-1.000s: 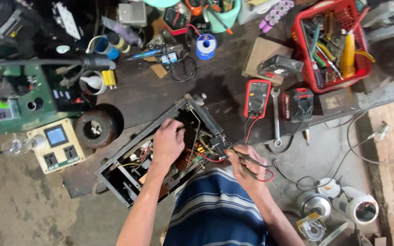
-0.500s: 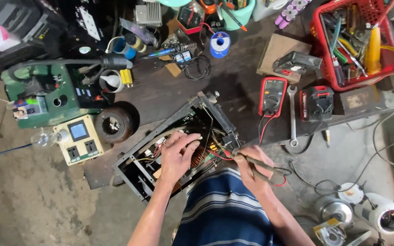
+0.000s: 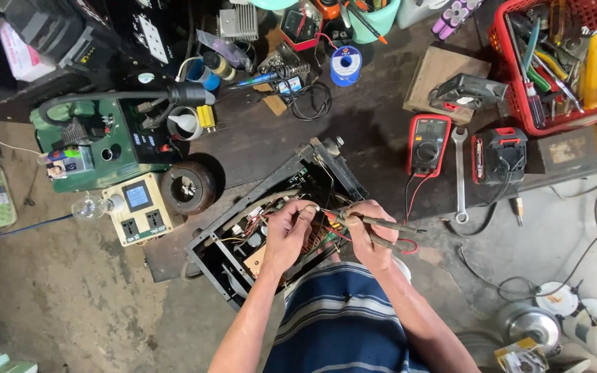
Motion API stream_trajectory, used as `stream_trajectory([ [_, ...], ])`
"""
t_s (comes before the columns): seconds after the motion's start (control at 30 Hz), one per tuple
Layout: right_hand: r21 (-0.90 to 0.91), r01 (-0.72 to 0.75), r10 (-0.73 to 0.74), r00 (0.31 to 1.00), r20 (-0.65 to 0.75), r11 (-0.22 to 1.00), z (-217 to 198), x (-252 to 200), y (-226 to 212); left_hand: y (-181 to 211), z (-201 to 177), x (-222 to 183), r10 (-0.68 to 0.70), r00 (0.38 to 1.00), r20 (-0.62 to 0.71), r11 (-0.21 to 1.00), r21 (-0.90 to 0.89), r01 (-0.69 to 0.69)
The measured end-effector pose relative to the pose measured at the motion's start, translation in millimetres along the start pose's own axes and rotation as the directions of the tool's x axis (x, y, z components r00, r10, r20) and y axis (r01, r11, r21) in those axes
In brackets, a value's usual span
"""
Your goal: Testing internal circuits of an electronic device using a multimeter and probes on a repair bench.
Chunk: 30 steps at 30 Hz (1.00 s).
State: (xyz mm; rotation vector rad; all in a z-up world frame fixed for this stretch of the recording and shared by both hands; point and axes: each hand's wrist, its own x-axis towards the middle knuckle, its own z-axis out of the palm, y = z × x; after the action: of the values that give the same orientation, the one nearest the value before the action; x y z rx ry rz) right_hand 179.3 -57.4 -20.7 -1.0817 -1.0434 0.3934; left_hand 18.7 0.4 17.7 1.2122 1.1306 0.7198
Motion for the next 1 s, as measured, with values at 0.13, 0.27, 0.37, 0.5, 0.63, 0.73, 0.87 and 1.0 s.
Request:
stream_trajectory([
  [0.13,-0.032,-0.008,0.009,1.0,0.02,0.999,-2,-1,-4,-1,2,1,-0.028,1.0,-0.005,0.998,-0.049,0.028],
  [0.27,-0.077,0.007,-0.004,0.999,0.035,0.997,0,4,-13,1,3,2,-0.012,1.0,-0.019,0.998,-0.059,0.011],
  [0.37,-0.115,0.102,-0.099,0.994,0.036,0.988,4,6,-10,12,7,0,-0.009,0.999,-0.042,0.997,-0.073,0.005],
  [0.5,-0.108,0.013,-0.007,0.999,0.05,0.994,4,1,-10,8,7,1,0.018,0.998,-0.054,0.997,-0.078,-0.022],
  [0.63,-0.154,0.016,-0.005,0.998,0.067,0.988,3,1,-10,7,6,3,0.035,0.997,-0.063,0.997,-0.066,-0.04],
  [0.73,-0.187,0.024,-0.011,0.997,0.072,0.982,4,6,-14,2,6,3,0.062,0.996,-0.067,0.996,-0.062,-0.067],
  [0.87,-0.226,0.011,0.006,0.997,0.077,0.974,8,13,-26,8,9,2,0.077,0.993,-0.084,0.996,-0.048,-0.081],
  [1.0,-0.242,0.028,-0.016,0.998,0.053,0.97,10,13,-24,4,10,2,0.073,0.992,-0.105,0.996,-0.038,-0.077],
])
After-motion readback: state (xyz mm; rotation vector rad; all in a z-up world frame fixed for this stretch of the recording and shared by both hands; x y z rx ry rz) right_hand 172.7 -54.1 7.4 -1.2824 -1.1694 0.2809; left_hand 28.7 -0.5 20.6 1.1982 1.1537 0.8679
